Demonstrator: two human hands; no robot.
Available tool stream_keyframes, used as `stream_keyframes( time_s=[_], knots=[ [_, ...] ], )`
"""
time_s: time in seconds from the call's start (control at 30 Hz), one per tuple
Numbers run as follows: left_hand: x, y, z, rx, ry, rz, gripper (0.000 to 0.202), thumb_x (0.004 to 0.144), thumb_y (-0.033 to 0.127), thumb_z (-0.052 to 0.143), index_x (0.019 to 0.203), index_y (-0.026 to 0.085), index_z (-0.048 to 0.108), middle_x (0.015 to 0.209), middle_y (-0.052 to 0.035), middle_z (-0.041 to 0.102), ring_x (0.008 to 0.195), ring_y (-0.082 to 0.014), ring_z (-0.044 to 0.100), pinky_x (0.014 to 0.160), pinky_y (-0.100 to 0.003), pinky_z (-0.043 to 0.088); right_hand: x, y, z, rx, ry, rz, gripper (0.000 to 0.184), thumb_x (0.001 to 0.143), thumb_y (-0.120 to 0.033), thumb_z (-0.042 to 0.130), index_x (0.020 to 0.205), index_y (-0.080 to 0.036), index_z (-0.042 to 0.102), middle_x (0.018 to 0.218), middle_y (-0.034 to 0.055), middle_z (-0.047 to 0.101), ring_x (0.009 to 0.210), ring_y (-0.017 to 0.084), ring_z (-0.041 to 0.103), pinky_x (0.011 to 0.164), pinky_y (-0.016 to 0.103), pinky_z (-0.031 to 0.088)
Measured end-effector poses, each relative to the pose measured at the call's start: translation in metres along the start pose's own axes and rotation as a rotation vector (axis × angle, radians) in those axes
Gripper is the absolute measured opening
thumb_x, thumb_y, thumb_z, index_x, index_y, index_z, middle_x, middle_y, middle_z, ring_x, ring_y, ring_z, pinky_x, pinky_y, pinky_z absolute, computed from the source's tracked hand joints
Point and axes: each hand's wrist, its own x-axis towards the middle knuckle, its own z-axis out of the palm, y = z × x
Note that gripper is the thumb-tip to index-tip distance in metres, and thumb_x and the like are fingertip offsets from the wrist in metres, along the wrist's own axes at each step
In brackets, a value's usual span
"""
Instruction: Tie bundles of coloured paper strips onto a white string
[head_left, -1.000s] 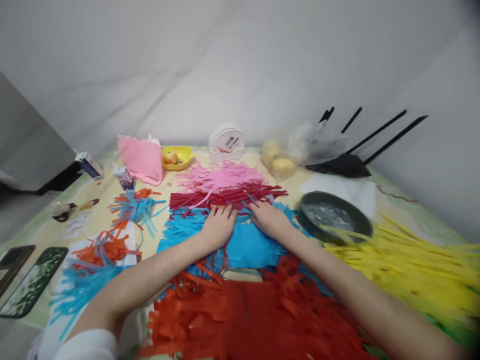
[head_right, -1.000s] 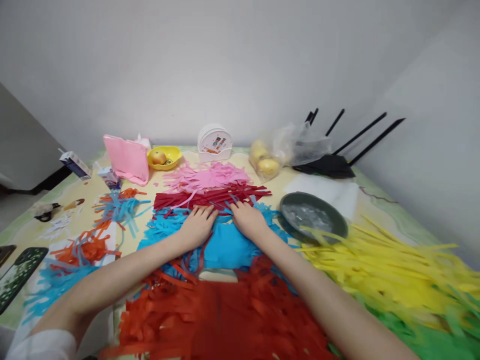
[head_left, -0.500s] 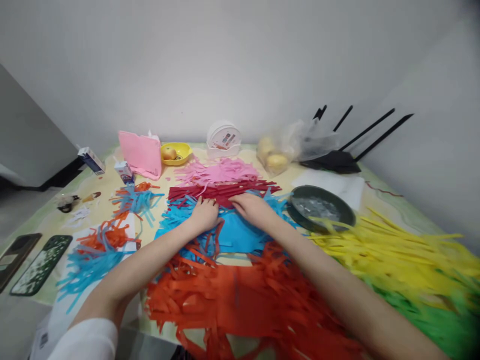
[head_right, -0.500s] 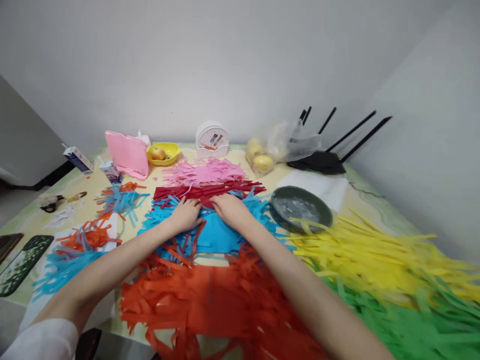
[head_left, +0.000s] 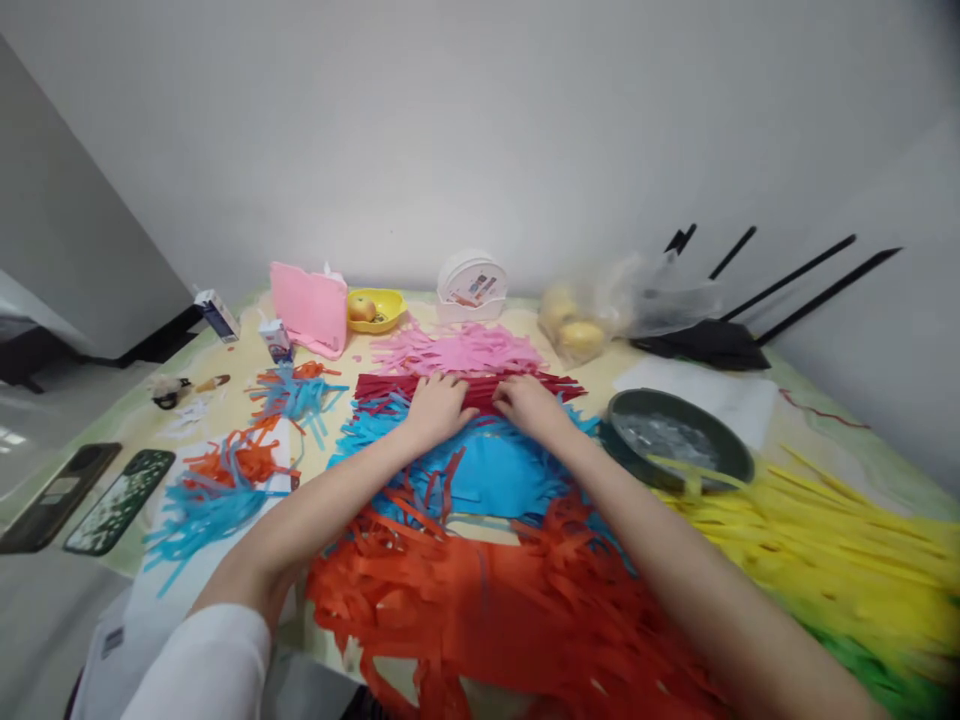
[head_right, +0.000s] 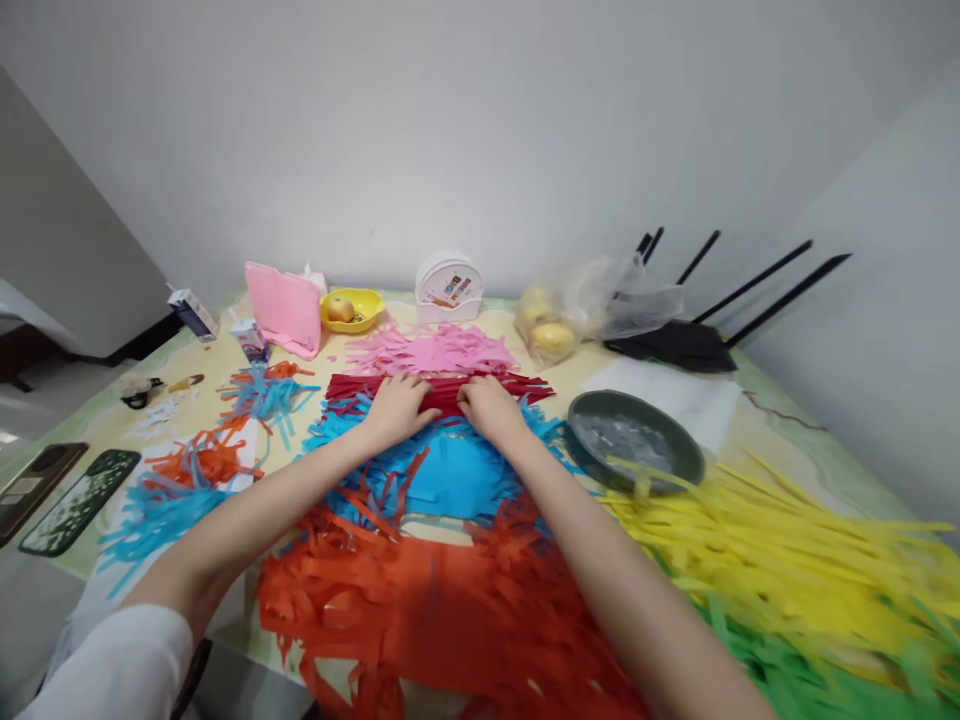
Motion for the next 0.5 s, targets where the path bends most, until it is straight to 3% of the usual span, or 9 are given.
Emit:
stream_keyframes(
  time_s=[0.07, 0.17, 0.3, 0.4, 0.5],
  knots=[
    [0.009, 0.008, 0.0, 0.012, 0.036, -0.019, 0.033, 0.091, 0.034, 0.055, 0.119, 0.016, 0.059, 0.125, -0.0141, 0.06, 0.119, -0.0294, 0.05, 0.099, -0.045, 0.04, -0.002, -0.005, -0.005, -0.001, 0.037, 0.013, 0.022, 0.092, -0.019, 0.049, 0.098, -0.013, 0.07, 0.104, 0.0126, 0.067, 0.103, 0.025, 0.056, 0.093, 0.034, 0.042],
    [0.022, 0.016, 0.004, 0.04, 0.054, -0.055, 0.024, 0.093, 0.02, 0.047, 0.11, 0.014, 0.062, 0.112, -0.0134, 0.065, 0.11, -0.0281, 0.055, 0.092, -0.044, 0.043, -0.014, -0.023, -0.009, -0.011, 0.088, 0.009, 0.029, 0.094, -0.014, 0.039, 0.104, -0.009, 0.067, 0.11, 0.0192, 0.063, 0.108, 0.03, 0.053, 0.094, 0.039, 0.04],
    [0.033, 0.013, 0.005, 0.064, 0.103, -0.08, 0.023, 0.093, 0.015, 0.043, 0.105, 0.014, 0.063, 0.106, -0.0122, 0.067, 0.105, -0.0278, 0.056, 0.089, -0.044, 0.042, -0.028, -0.05, 0.007, 0.027, 0.037, -0.037, 0.029, 0.091, -0.009, 0.041, 0.107, -0.006, 0.065, 0.109, 0.0207, 0.064, 0.103, 0.03, 0.057, 0.092, 0.038, 0.043],
    [0.033, 0.007, -0.002, 0.059, 0.153, -0.076, 0.023, 0.091, 0.015, 0.046, 0.109, 0.014, 0.06, 0.11, -0.0129, 0.065, 0.108, -0.029, 0.054, 0.09, -0.046, 0.04, -0.016, -0.057, 0.026, 0.076, -0.021, 0.026, 0.033, 0.089, -0.004, 0.044, 0.118, -0.001, 0.06, 0.116, 0.0232, 0.063, 0.105, 0.027, 0.06, 0.094, 0.036, 0.045],
    [0.028, 0.0, -0.014, 0.045, 0.207, -0.082, 0.023, 0.091, 0.019, 0.046, 0.11, 0.016, 0.058, 0.114, -0.0136, 0.063, 0.111, -0.0296, 0.051, 0.093, -0.047, 0.038, 0.007, -0.053, 0.039, 0.126, -0.065, 0.083, 0.031, 0.095, -0.018, 0.052, 0.123, -0.006, 0.057, 0.12, 0.0182, 0.061, 0.105, 0.025, 0.062, 0.092, 0.041, 0.049]
  ],
)
